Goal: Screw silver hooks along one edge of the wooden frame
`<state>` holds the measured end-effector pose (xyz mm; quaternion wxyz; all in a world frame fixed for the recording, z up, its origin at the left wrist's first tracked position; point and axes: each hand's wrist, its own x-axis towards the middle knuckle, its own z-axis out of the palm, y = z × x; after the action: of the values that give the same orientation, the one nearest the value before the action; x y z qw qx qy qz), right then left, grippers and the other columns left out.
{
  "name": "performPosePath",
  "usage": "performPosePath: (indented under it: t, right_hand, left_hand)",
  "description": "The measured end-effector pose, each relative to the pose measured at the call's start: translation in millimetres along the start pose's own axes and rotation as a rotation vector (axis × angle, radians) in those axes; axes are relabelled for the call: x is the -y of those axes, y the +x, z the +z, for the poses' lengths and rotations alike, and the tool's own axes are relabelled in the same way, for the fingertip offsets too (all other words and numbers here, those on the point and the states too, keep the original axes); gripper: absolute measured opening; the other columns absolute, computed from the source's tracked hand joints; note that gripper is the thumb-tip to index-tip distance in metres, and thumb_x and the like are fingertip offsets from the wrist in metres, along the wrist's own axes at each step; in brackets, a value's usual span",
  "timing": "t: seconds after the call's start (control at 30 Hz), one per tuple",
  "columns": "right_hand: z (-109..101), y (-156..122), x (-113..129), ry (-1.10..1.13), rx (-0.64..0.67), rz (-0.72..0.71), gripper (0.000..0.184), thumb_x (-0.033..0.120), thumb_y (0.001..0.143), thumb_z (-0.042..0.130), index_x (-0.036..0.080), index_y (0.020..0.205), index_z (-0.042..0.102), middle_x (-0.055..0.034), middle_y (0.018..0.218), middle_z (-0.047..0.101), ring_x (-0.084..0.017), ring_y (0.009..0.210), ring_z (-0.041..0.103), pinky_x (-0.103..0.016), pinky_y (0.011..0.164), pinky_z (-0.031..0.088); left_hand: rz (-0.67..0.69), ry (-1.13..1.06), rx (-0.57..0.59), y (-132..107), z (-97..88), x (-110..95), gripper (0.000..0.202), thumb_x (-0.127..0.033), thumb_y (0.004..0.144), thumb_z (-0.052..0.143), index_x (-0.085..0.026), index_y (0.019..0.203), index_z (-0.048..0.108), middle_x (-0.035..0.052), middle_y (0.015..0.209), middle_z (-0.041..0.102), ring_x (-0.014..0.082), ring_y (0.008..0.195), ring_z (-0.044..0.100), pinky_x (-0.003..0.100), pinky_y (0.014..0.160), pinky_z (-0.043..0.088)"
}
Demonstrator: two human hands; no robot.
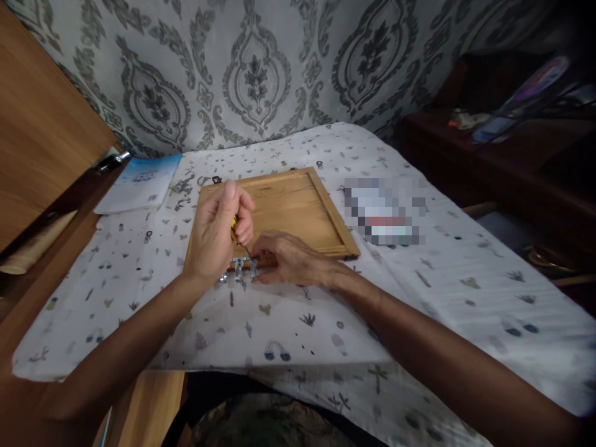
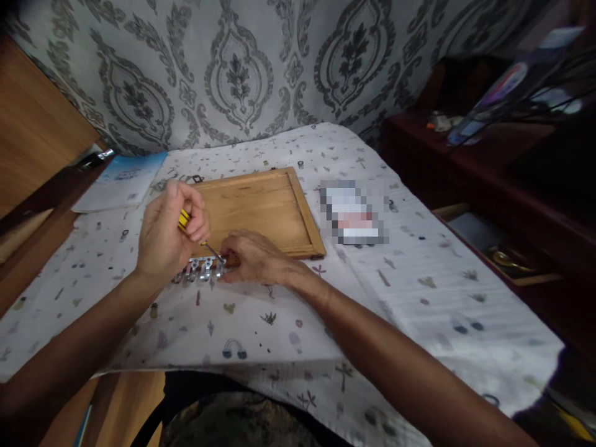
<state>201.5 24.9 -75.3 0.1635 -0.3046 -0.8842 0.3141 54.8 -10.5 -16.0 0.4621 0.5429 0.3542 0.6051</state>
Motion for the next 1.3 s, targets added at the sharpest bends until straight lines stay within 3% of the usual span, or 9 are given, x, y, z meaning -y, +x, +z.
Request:
performPosePath:
  t: [0.07, 0.23, 0.67, 0.9, 0.97, 1.03, 1.1, 1.17, 1.3]
  right_hand:
    - [0.7, 0.7, -0.8, -0.015, 0.005, -0.003, 0.035, 0.032, 0.072, 0.083, 0.017, 0.100, 0.069, -0.0059, 0.096, 0.069, -0.021, 0.086, 0.060, -0.031, 0.074, 0.042]
    - [1.2, 1.6, -0.8, -0.008, 0.007, -0.035, 0.034, 0.030, 0.073, 0.083, 0.014, 0.100, 0.069, -0.0079, 0.099, 0.069, -0.023, 0.090, 0.061, -0.032, 0.077, 0.043]
    - [-3.5, -3.0, 4.1, 0.061, 0.017, -0.059, 0.033, 0.025, 0.076, 0.080, 0.019, 0.106, 0.069, -0.0049, 0.102, 0.067, -0.021, 0.094, 0.059, -0.030, 0.078, 0.041]
    - [-4.7, -2.5, 3.2, 0.024, 0.012, -0.040, 0.027, 0.028, 0.072, 0.083, 0.016, 0.090, 0.067, -0.0037, 0.092, 0.065, -0.018, 0.081, 0.056, -0.028, 0.070, 0.039]
    - [-4.8, -2.5, 3.8, 0.027, 0.010, -0.041, 0.026, 0.029, 0.073, 0.082, 0.017, 0.091, 0.067, -0.0040, 0.094, 0.065, -0.019, 0.083, 0.057, -0.027, 0.070, 0.039]
    - [-5.6, -2.5, 5.2, 0.032, 0.018, -0.046, 0.024, 0.027, 0.074, 0.081, 0.017, 0.091, 0.067, -0.0043, 0.095, 0.066, -0.019, 0.084, 0.057, -0.027, 0.071, 0.039]
    - [-6.5, -2.3, 7.0, 0.017, 0.027, -0.037, 0.023, 0.027, 0.075, 0.081, 0.017, 0.090, 0.067, -0.0038, 0.092, 0.066, -0.018, 0.082, 0.056, -0.027, 0.069, 0.038]
    - [-6.7, -2.4, 8.0, -0.006, 0.036, -0.024, 0.022, 0.028, 0.075, 0.080, 0.017, 0.088, 0.066, -0.0035, 0.089, 0.065, -0.018, 0.078, 0.056, -0.027, 0.067, 0.037]
    - [-5.4, -3.5, 7.7, -0.002, 0.015, -0.014, 0.024, 0.028, 0.076, 0.080, 0.015, 0.092, 0.068, -0.0053, 0.094, 0.066, -0.019, 0.084, 0.057, -0.028, 0.071, 0.039]
  left_hand:
    - [0.019, 0.008, -0.050, -2.0, 0.8, -0.3, 0.036, -0.051, 0.091, 0.062, -0.019, 0.076, 0.055, -0.0070, 0.050, 0.041, 0.0064, 0.042, 0.037, 0.019, 0.042, 0.033]
    - [0.019, -0.007, 0.030, -4.1, 2.7, -2.4, 0.024, -0.035, 0.098, 0.054, -0.018, 0.081, 0.055, -0.0089, 0.048, 0.038, 0.0059, 0.040, 0.031, 0.018, 0.042, 0.029]
    - [-0.047, -0.058, 0.124, -1.6, 4.5, -3.1, 0.011, -0.023, 0.093, 0.052, -0.019, 0.085, 0.058, -0.0122, 0.045, 0.021, 0.0038, 0.037, 0.012, 0.014, 0.039, 0.022]
    - [-0.194, -0.140, 0.395, 15.4, -14.5, -5.2, 0.008, -0.016, 0.084, 0.049, -0.020, 0.080, 0.056, -0.0127, 0.045, 0.013, 0.0030, 0.036, 0.004, 0.014, 0.036, 0.019]
    - [-0.190, -0.114, 0.423, 16.3, -15.3, -4.9, 0.005, -0.017, 0.084, 0.051, -0.019, 0.082, 0.055, -0.0130, 0.044, 0.015, 0.0033, 0.036, 0.007, 0.015, 0.037, 0.020]
    - [-0.136, -0.006, 0.370, 13.6, -12.3, -4.2, 0.007, -0.024, 0.090, 0.052, -0.019, 0.086, 0.056, -0.0114, 0.044, 0.027, 0.0051, 0.036, 0.021, 0.017, 0.040, 0.028]
    - [-0.035, 0.162, 0.238, 8.0, -7.3, -3.2, 0.018, -0.035, 0.096, 0.050, -0.019, 0.091, 0.056, -0.0064, 0.052, 0.046, 0.0088, 0.045, 0.043, 0.020, 0.049, 0.040]
    - [0.045, 0.285, 0.098, 1.3, -1.5, -1.9, 0.025, -0.043, 0.100, 0.048, -0.020, 0.096, 0.055, -0.0027, 0.064, 0.055, 0.0111, 0.059, 0.055, 0.023, 0.059, 0.046]
    - [0.068, 0.214, -0.009, -8.2, 11.4, 1.8, 0.019, -0.037, 0.098, 0.053, -0.020, 0.090, 0.056, -0.0062, 0.059, 0.042, 0.0086, 0.051, 0.042, 0.021, 0.052, 0.039]
